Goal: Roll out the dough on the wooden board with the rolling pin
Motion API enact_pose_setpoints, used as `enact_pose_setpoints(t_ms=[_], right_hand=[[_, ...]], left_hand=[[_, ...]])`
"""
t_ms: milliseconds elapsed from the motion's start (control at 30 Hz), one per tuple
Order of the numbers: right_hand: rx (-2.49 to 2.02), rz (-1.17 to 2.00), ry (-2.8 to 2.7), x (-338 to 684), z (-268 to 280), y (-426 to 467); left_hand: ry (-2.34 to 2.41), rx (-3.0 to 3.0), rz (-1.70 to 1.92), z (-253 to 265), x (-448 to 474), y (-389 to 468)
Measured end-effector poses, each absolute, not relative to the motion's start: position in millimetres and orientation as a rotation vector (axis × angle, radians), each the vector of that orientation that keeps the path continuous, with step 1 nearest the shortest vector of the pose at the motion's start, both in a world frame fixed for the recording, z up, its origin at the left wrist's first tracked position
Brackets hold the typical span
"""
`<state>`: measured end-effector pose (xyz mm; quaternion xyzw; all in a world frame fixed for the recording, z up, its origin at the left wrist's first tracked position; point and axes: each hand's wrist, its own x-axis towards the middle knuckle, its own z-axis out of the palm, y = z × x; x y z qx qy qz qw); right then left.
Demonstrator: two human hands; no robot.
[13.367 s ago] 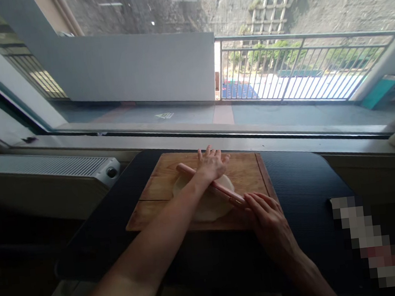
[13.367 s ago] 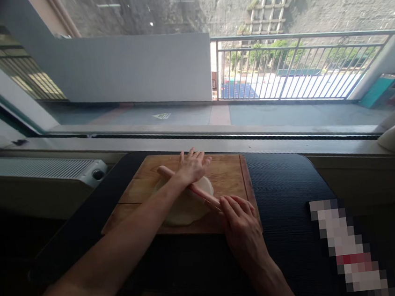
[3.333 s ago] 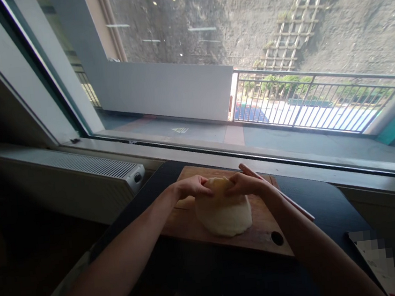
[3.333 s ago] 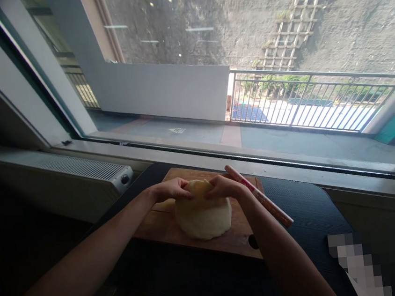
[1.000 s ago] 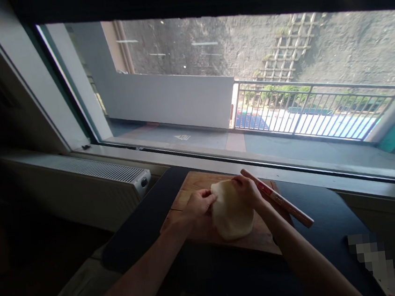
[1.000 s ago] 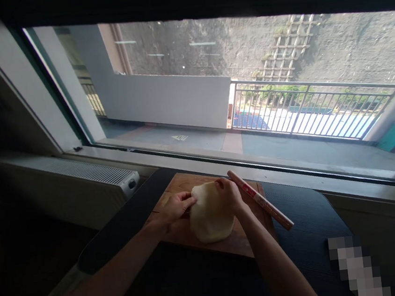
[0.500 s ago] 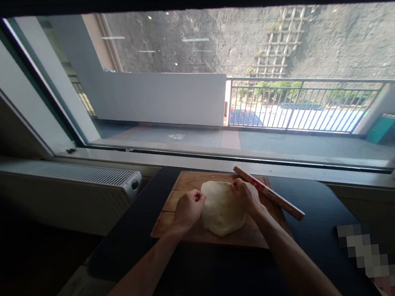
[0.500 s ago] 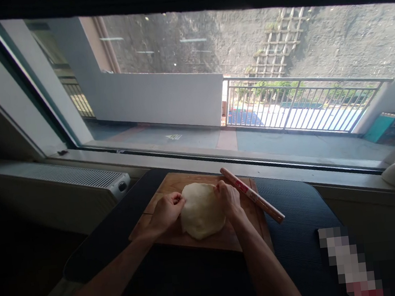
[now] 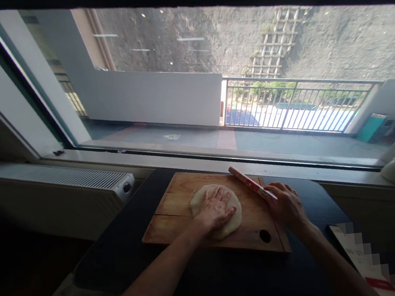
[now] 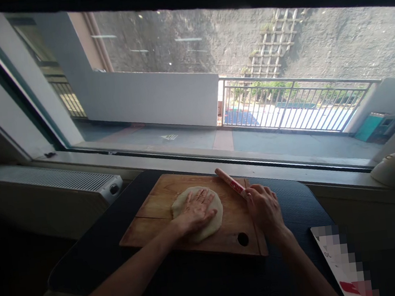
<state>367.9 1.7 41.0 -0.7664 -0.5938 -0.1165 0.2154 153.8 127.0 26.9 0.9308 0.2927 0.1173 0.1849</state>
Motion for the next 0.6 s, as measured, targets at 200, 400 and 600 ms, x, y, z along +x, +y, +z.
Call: enact_pose_setpoints(t_ms=[200,400,600], right_hand=[[-2.333,0.088,-1.696,398,29,-14],[-2.295,0.0,-1.741,378,47,-9],[-1.927,0.06,-2.124,333,69,23]], left_hand=[[0.674,2.796,0.21,19,138,108],[0.929,2.825,0.325,41,70,109],[1.14,2.818,0.879,76,50,119]])
